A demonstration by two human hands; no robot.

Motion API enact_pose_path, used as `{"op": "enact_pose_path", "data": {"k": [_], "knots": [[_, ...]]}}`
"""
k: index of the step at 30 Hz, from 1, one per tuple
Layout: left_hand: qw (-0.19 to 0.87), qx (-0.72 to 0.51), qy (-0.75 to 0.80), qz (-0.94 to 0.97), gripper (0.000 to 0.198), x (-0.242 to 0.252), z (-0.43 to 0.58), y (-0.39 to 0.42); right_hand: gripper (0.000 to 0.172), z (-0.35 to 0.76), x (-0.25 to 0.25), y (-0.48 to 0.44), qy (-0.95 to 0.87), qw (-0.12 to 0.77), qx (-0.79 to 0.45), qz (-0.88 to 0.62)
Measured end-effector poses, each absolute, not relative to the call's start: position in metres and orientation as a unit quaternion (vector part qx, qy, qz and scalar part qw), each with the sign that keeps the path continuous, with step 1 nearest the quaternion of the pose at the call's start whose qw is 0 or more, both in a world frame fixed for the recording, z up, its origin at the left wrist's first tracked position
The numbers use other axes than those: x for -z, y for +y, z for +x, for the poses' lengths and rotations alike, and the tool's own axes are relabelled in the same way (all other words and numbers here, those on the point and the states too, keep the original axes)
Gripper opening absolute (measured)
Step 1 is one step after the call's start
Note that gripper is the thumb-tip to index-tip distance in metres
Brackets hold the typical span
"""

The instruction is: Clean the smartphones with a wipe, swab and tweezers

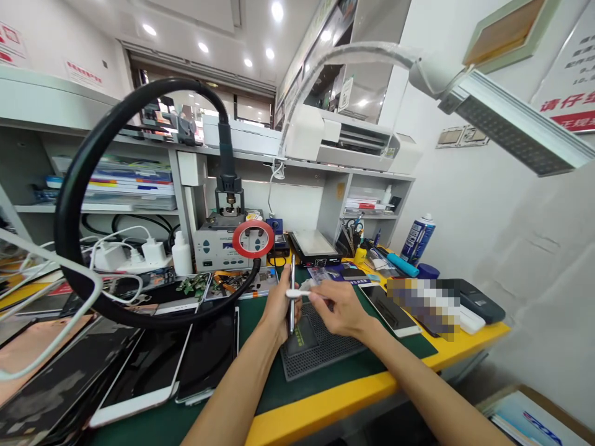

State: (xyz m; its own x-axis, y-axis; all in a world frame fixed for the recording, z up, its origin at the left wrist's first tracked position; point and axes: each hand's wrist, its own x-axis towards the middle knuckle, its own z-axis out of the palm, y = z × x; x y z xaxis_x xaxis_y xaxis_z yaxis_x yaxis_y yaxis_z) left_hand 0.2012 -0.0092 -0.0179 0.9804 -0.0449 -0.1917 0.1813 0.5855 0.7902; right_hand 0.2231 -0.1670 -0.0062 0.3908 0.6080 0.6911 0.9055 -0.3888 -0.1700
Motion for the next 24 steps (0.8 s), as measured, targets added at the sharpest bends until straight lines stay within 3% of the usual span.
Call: {"op": "enact_pose_path", "data": {"k": [6,12,17,24], "knots": [[0.901,0.069,0.069,0.423,0.052,0.010,0.196,-0.014,0.025,0.271,-0.013,-0.146,-0.373,0.308,0.342,-0.805],[0.932,0.106,0.018,0.346,0.052,0.009,0.198,-0.001,0.026,0.250,-0.005,-0.138,-0.391,0.335,0.342,-0.786],[0.940,0.133,0.003,0.315,0.051,0.017,0.198,0.004,0.018,0.227,0.009,-0.143,-0.522,0.286,0.303,-0.744],[0.937,0.169,-0.019,0.305,0.048,0.016,0.196,-0.003,0.028,0.252,-0.001,-0.136,-0.351,0.254,0.347,-0.832]]}}
